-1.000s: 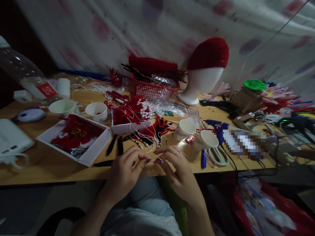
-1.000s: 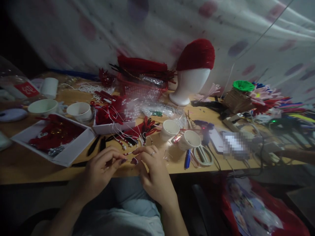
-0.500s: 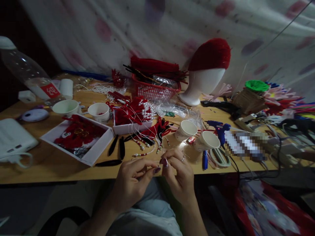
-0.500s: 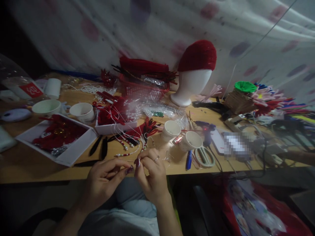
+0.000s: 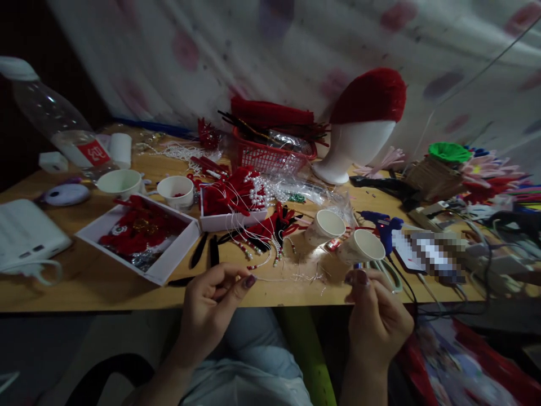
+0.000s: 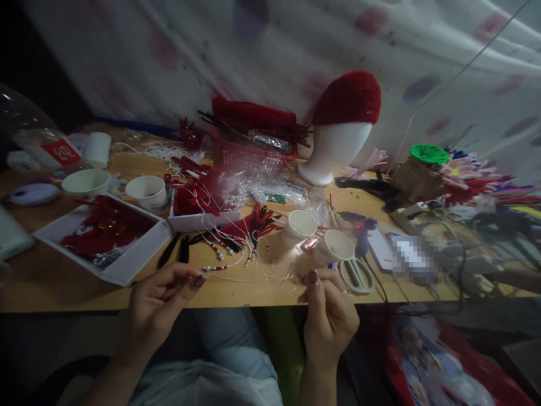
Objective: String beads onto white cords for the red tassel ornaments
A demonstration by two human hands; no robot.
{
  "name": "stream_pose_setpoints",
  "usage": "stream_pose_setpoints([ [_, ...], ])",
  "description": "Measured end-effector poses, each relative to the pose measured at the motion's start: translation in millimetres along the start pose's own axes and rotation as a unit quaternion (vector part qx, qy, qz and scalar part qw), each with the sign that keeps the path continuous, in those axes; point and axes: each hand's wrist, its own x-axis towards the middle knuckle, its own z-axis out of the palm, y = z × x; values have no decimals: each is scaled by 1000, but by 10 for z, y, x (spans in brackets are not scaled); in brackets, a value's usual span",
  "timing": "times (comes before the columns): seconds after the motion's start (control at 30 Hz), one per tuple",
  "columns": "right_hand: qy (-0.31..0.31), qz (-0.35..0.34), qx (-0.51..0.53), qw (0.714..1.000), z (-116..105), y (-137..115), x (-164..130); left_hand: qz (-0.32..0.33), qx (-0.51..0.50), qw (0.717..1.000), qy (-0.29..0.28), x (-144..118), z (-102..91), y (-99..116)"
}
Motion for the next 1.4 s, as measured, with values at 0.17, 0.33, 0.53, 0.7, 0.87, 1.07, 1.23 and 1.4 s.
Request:
stream_pose_setpoints([
  [0.17, -37, 18, 53, 998, 100, 23, -67, -74, -156, 984, -47, 91, 33, -34],
  [0.33, -154, 48, 166, 973, 344, -164, -164, -136, -223, 963, -65, 126, 108, 8],
  [0.53, -213, 104, 305, 922, 718, -334, -326, -141, -230, 960, -77, 18, 193, 21],
  [0.7, -172, 162, 338, 911, 784, -264, -422, -108, -206, 969, -85, -24, 205, -40],
  [0.87, -124, 159, 324, 924, 794, -298, -474, -100, -202, 970, -91, -55, 236, -125],
  [1.07, 8, 226, 352, 908, 604, -217, -200, -120, -223, 967, -24, -24, 183, -163],
  [1.23, 24, 173, 320, 931, 443, -77, -93, -129, -263, 956, -26, 35, 114, -201],
  [1.4, -97, 154, 267, 946, 601, -99, -362, -153, -263, 952, -38, 26, 175, -196],
])
